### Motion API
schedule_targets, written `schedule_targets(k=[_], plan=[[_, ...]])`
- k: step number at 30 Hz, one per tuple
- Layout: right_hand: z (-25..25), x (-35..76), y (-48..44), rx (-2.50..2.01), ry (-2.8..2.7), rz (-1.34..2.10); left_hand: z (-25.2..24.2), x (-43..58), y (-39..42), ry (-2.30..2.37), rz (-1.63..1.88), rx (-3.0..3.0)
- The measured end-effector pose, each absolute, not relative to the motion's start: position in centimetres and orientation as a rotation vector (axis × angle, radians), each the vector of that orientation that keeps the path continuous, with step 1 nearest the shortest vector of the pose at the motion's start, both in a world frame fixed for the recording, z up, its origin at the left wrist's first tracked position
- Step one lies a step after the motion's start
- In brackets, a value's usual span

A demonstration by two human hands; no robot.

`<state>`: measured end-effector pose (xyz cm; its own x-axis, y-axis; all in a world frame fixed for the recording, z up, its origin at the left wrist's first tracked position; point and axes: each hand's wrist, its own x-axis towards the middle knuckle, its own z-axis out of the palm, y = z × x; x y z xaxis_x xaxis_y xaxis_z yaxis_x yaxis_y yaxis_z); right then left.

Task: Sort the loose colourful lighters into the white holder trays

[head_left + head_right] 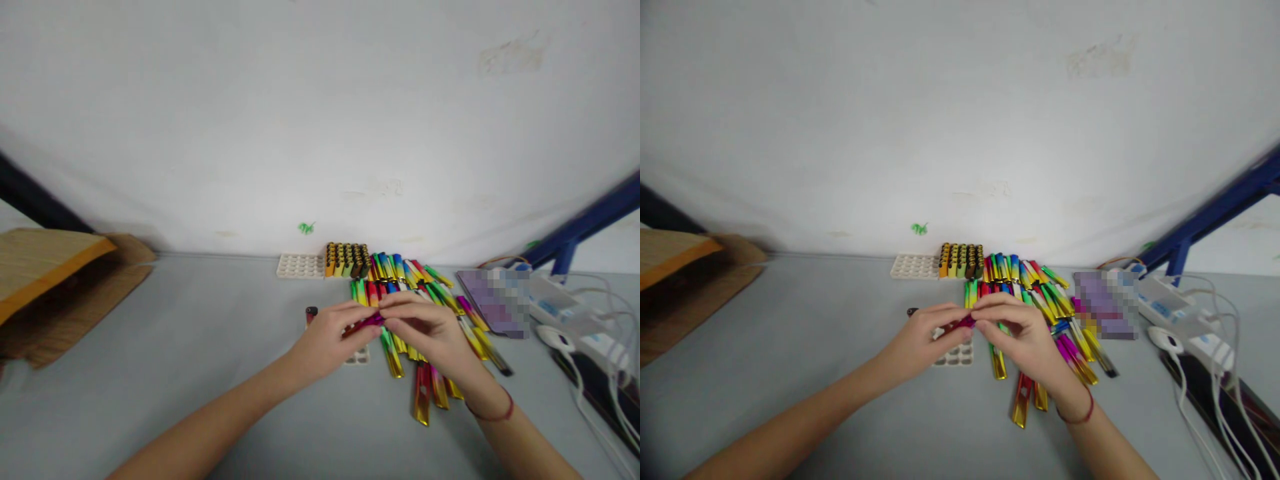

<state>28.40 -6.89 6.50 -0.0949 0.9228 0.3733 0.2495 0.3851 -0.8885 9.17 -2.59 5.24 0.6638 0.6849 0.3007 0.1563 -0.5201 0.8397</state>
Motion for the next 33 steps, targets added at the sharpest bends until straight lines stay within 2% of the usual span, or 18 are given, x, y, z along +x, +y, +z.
schedule_targets(k=[7, 9, 12, 16, 18, 21, 24, 33], plan=[[5.8, 28.3, -6.9, -1.136, -1.427, 1.237, 4.3, 9.2, -2.7, 0.642, 0.746, 2.005], [5.9, 28.8, -7.1, -1.177, -1.434, 1.26, 3.9, 9.3, -2.8, 0.645, 0.734, 1.941], [6.1, 31.6, -6.4, -1.35, -1.533, 1.02, 3.4, 9.3, -2.9, 0.655, 0.731, 1.837], [4.3, 38.0, -3.5, -1.81, -1.578, 0.197, 2.9, 9.4, -3.0, 0.7, 0.733, 1.769], [2.7, 40.7, -1.9, -1.884, -1.806, -0.026, 2.6, 9.6, -3.0, 0.709, 0.743, 1.71], [0.6, 42.6, -0.4, -1.849, -2.133, -0.108, 2.2, 9.9, -3.2, 0.705, 0.781, 1.567], [-0.2, 42.8, 0.2, -1.882, -2.233, -0.152, 2.1, 10.1, -3.4, 0.702, 0.794, 1.467], [-0.4, 41.8, 1.1, -2.119, -1.959, -0.049, 2.2, 10.2, -3.4, 0.676, 0.8, 1.355]])
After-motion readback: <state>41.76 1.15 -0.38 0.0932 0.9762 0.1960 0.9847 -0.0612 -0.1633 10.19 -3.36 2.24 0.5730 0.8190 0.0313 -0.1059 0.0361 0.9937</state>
